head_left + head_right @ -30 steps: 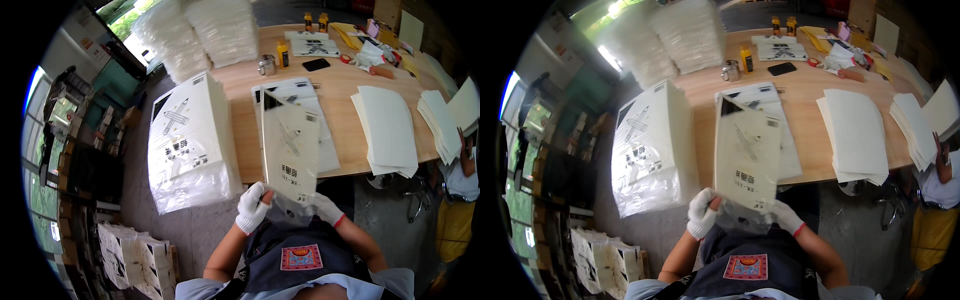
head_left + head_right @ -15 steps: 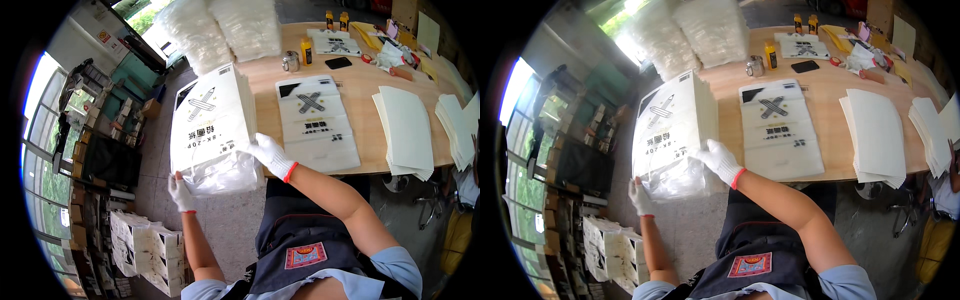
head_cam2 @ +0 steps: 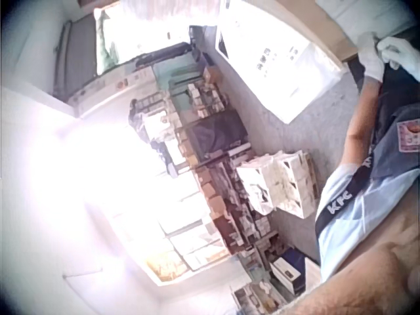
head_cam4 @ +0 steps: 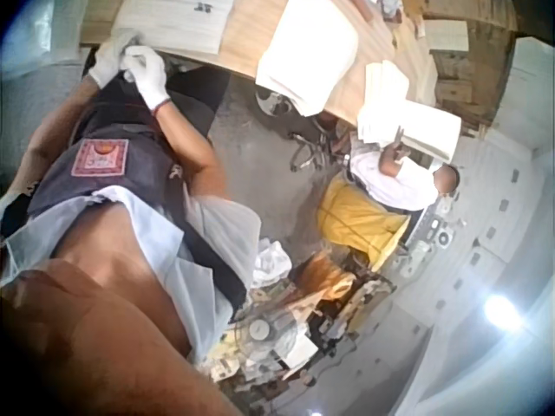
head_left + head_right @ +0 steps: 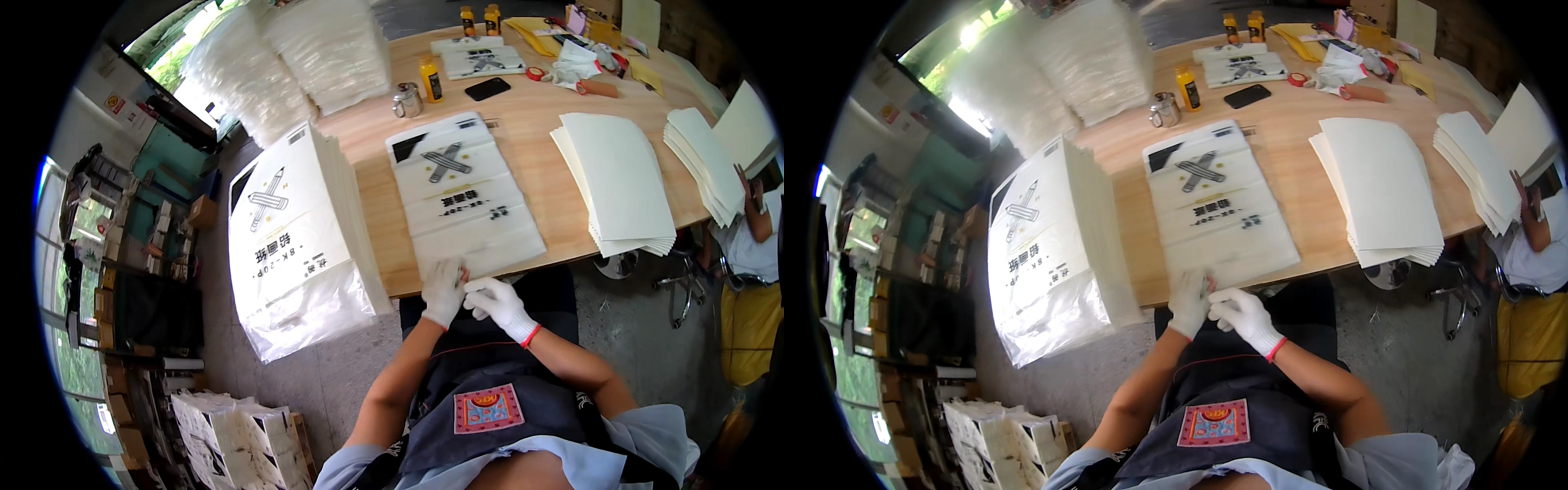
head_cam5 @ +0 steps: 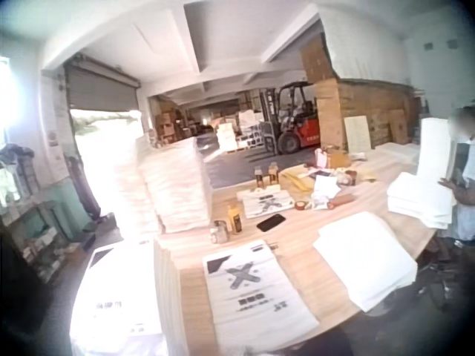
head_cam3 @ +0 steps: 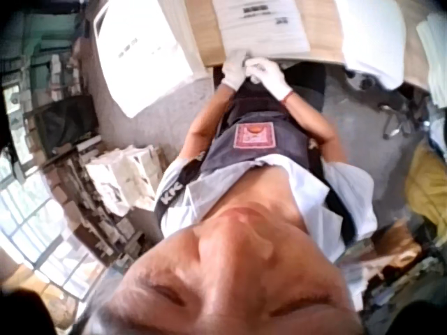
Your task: The person repeatedly picks up stacks of white paper and places them into clear plastic packaging bags. They fold the top of the bags to seal the contents and place the finished packages onto a growing pile on the table.
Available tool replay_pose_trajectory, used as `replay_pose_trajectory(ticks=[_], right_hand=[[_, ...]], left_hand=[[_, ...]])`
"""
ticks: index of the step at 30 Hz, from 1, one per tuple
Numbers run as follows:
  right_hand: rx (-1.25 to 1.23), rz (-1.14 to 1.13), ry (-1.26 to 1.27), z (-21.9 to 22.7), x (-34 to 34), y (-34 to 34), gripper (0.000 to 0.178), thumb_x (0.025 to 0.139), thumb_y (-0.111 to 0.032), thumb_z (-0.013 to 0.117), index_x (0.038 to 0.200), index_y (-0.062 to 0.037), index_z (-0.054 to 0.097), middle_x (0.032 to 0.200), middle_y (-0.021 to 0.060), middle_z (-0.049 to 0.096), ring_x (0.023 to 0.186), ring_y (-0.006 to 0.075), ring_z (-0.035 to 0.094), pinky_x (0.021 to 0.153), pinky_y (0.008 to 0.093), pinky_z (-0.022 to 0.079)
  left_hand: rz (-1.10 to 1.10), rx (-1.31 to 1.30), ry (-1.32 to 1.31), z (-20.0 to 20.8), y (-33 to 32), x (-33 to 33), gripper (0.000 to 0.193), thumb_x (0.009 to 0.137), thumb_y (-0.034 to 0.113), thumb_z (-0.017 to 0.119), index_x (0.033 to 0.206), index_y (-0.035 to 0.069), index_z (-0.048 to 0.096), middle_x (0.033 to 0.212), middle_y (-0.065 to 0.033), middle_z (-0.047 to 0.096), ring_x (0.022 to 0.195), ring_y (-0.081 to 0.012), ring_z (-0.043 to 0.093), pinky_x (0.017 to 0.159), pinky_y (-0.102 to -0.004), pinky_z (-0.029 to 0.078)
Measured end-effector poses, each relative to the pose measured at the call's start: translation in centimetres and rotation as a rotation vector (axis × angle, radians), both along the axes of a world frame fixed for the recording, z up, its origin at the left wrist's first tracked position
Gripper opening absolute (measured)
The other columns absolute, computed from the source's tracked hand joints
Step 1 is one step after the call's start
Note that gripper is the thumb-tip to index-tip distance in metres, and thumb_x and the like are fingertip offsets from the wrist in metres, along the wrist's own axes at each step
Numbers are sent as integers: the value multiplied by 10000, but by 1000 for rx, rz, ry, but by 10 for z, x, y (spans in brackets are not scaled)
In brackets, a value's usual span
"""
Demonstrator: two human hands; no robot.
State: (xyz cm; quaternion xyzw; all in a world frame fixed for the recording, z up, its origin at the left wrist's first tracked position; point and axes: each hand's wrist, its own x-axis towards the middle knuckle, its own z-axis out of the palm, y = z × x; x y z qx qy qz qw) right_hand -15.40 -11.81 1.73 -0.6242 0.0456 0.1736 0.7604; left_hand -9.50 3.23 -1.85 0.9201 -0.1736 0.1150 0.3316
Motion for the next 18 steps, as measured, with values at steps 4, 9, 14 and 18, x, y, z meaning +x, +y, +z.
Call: replay_pose_trajectory(ticks=[4,9,14,18], right_hand=[[-48,-70,97,-13,-17,-34,215,914,-145,583,1090,-22,585,846,92,659,664,120,603,612,249,507],[-29,-56,167,-31,-41,-42,245,909,-152,587,1104,-4,577,850,95,660,679,122,605,622,249,512],[5,-42,114,-30,-26,-43,249,911,-162,590,1104,-4,579,849,93,662,680,118,604,607,247,512],[-69,-73,62,-19,31,-45,304,905,-251,607,1099,-18,589,920,113,663,705,115,614,593,241,505]], left_hand=[[57,318,142,27,-34,46,117,756,233,679,829,153,634,954,-66,610,938,-276,560,793,-405,463],[-90,451,381,22,-32,87,116,786,263,624,768,168,689,977,-56,642,952,-259,595,800,-385,473],[-112,86,337,9,-20,93,180,824,231,571,858,85,671,921,-108,677,881,-276,632,765,-381,482],[-43,26,286,25,-19,96,141,821,218,607,849,95,670,873,-107,668,863,-275,629,730,-368,482]])
